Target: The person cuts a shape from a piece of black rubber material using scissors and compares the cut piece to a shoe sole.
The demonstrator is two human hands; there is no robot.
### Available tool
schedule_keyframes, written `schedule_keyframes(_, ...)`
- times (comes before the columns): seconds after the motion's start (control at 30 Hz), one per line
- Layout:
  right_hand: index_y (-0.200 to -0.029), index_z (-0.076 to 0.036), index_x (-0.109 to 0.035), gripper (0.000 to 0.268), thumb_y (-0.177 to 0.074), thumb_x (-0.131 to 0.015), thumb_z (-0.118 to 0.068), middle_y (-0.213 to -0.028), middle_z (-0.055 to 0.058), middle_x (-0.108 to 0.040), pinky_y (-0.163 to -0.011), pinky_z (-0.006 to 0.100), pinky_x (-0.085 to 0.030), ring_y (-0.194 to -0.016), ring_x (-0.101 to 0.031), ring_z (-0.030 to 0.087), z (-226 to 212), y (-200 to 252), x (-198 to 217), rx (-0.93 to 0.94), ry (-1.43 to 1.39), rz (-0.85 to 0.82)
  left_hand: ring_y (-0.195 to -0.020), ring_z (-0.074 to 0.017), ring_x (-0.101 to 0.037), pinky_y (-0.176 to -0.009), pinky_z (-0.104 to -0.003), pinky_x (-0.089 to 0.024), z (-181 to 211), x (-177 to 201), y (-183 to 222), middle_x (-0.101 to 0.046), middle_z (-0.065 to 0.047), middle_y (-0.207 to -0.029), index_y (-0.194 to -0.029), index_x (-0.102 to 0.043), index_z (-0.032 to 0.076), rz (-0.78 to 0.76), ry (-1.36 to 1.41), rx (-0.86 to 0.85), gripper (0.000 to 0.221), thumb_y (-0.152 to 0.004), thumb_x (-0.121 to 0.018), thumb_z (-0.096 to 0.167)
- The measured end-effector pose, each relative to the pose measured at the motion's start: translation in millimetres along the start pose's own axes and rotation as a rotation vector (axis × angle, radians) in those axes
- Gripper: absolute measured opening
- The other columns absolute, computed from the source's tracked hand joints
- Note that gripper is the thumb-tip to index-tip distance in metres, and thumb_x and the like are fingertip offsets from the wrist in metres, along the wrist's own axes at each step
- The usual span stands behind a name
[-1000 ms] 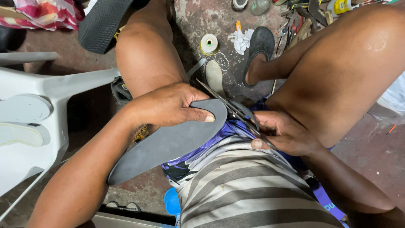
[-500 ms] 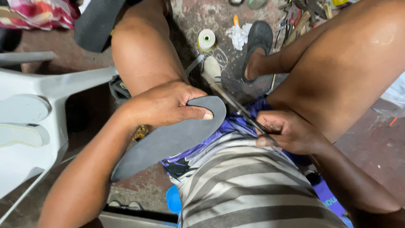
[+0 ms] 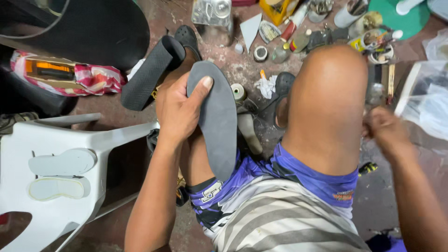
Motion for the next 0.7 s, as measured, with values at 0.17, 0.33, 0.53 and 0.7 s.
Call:
schedule_keyframes(0.17, -0.099, 0.000, -0.065, 0.016, -0.106, -0.062, -0.014, -0.088, 0.011, -0.065, -0.065, 0.033, -0.049, -0.073, -0.061, 0.018, 47.7, -21.1, -54.1, -0.157, 0.308, -0.065, -0.081, -0.0064, -0.058, -0.075, -0.025, -0.050, -17.7, -11.1, -31.2, -0.066, 0.002, -0.092, -0.108, -0.067, 0.003, 0.083, 0.342, -0.040, 0.029, -0.104, -0.065, 0.032)
schedule_keyframes(0.33, -0.103, 0.000, -0.064, 0.019, -0.109, -0.060, -0.018, -0.093, 0.010, -0.063, -0.068, 0.031, -0.048, -0.077, -0.060, 0.016, 71.2, 10.6, -66.9, -0.184, 0.325, -0.059, -0.092, -0.0081, -0.059, -0.088, -0.027, -0.050, -41.6, -20.8, -48.1, -0.066, 0.002, -0.102, -0.117, -0.065, 0.005, 0.134, 0.565, -0.037, 0.032, -0.106, -0.065, 0.036)
schedule_keyframes(0.53, -0.108, -0.001, -0.063, 0.022, -0.113, -0.058, -0.022, -0.098, 0.009, -0.061, -0.072, 0.028, -0.047, -0.082, -0.059, 0.014, 53.0, 35.4, -64.1, -0.177, 0.268, 0.004, -0.097, -0.0123, -0.060, -0.090, -0.031, -0.052, -58.4, -25.9, -59.8, -0.063, 0.001, -0.104, -0.120, -0.062, 0.010, 0.201, 0.831, 0.041, 0.037, -0.099, -0.063, 0.040)
schedule_keyframes(0.7, -0.112, -0.001, -0.063, 0.025, -0.116, -0.057, -0.025, -0.102, 0.009, -0.060, -0.075, 0.025, -0.046, -0.087, -0.059, 0.012, -48.0, 10.5, -50.2, 0.097, 0.000, 0.221, -0.079, -0.0121, -0.052, -0.076, -0.026, -0.044, -54.0, -36.6, -59.1, -0.055, 0.001, -0.084, -0.110, -0.055, 0.005, 0.095, 1.274, -0.070, 0.040, -0.108, -0.056, 0.045)
Point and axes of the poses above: each hand's wrist, its own y-axis away from the middle knuckle, its own x-axis out of the back of the hand, z = x × y, the point moved 2 cm from there along -y, towards the middle knuckle
